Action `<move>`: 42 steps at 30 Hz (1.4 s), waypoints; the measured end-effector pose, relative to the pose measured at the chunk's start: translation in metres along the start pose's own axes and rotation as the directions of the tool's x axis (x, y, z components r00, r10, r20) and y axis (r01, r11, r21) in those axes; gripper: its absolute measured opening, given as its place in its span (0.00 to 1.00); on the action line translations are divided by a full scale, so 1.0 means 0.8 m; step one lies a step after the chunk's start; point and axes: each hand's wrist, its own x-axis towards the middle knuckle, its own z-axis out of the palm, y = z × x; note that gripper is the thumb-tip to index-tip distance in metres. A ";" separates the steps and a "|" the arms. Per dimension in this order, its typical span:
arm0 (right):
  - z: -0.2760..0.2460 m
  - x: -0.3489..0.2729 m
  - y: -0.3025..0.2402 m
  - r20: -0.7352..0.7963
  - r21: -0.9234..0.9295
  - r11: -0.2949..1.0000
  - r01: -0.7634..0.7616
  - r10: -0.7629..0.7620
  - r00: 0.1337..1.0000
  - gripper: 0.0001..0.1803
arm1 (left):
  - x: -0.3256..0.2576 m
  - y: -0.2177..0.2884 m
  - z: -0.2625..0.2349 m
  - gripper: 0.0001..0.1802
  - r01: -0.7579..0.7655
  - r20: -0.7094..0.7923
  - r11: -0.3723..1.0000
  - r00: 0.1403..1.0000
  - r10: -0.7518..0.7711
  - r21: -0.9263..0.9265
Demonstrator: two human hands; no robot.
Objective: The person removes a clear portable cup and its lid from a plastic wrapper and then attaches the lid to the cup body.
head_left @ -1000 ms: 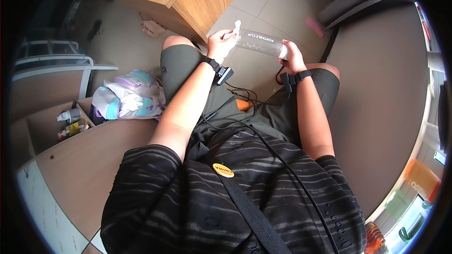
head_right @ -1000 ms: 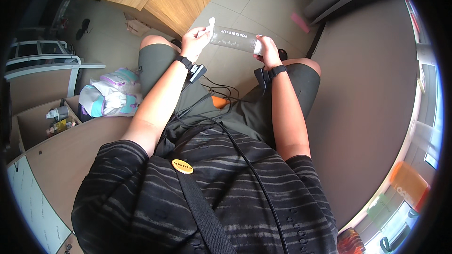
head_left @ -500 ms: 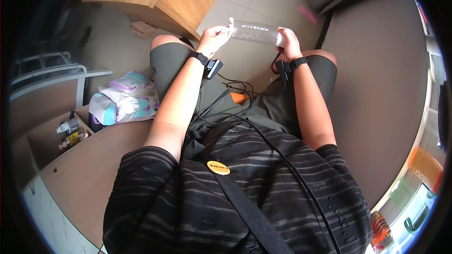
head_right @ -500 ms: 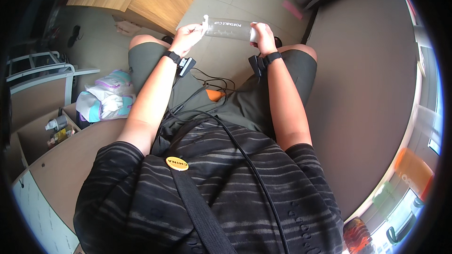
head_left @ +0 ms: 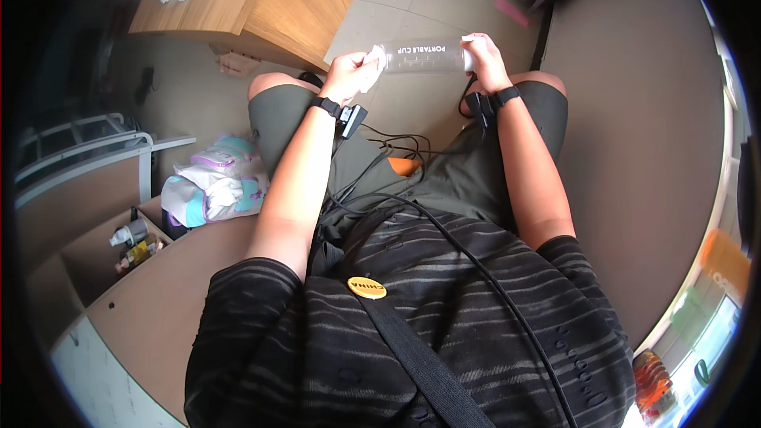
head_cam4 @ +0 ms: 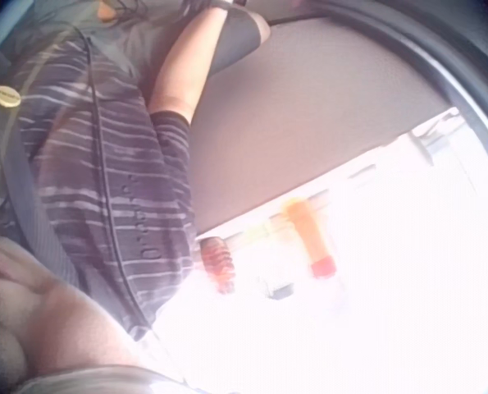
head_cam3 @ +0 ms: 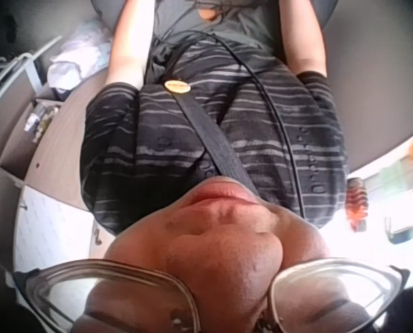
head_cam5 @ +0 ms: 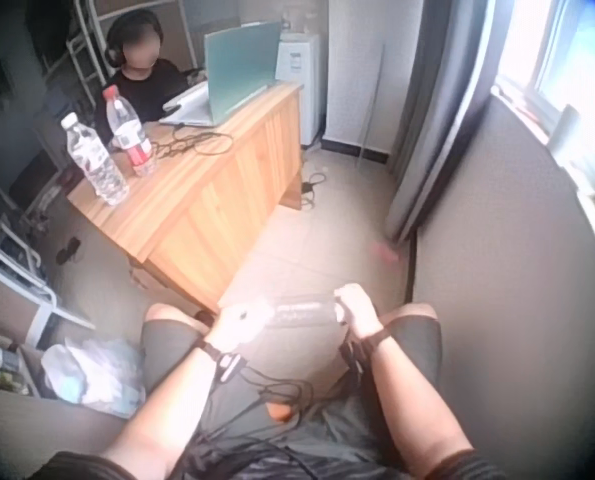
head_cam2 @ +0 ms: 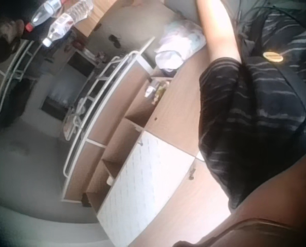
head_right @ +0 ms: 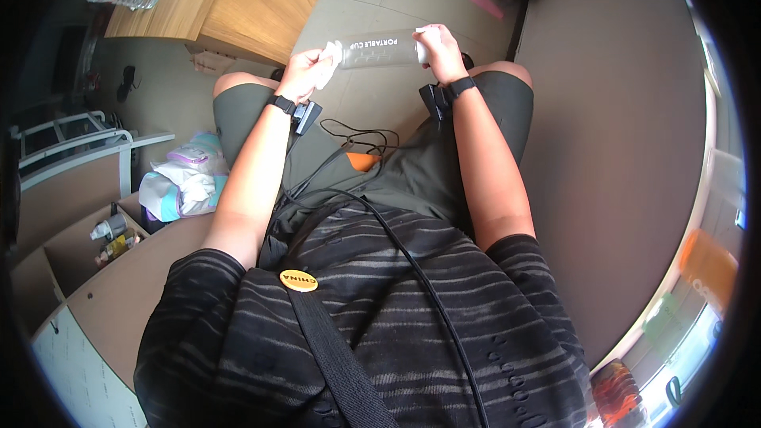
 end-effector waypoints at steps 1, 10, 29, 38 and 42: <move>-0.004 0.002 0.002 -0.018 -0.025 1.000 -0.002 0.002 1.000 0.25 | 0.002 0.000 0.002 0.09 0.010 0.018 1.000 1.000 -0.010 0.009; -0.004 0.000 -0.009 0.143 0.039 0.999 -0.031 0.026 0.989 0.29 | 0.013 -0.017 -0.030 0.09 0.062 -0.003 0.987 0.998 -0.063 -0.145; -0.008 0.006 -0.009 0.064 0.000 1.000 0.020 -0.020 0.998 0.28 | 0.007 -0.010 -0.022 0.09 0.141 0.096 0.987 0.986 -0.133 -0.083; -0.004 0.001 -0.014 0.204 -0.017 0.999 -0.036 0.038 0.978 0.31 | 0.008 -0.010 -0.025 0.10 0.060 -0.009 0.996 0.998 -0.061 -0.062; 0.004 -0.005 -0.016 0.172 0.004 1.000 -0.017 0.016 0.985 0.34 | 0.008 -0.006 -0.017 0.11 0.069 -0.012 0.997 0.998 -0.069 -0.016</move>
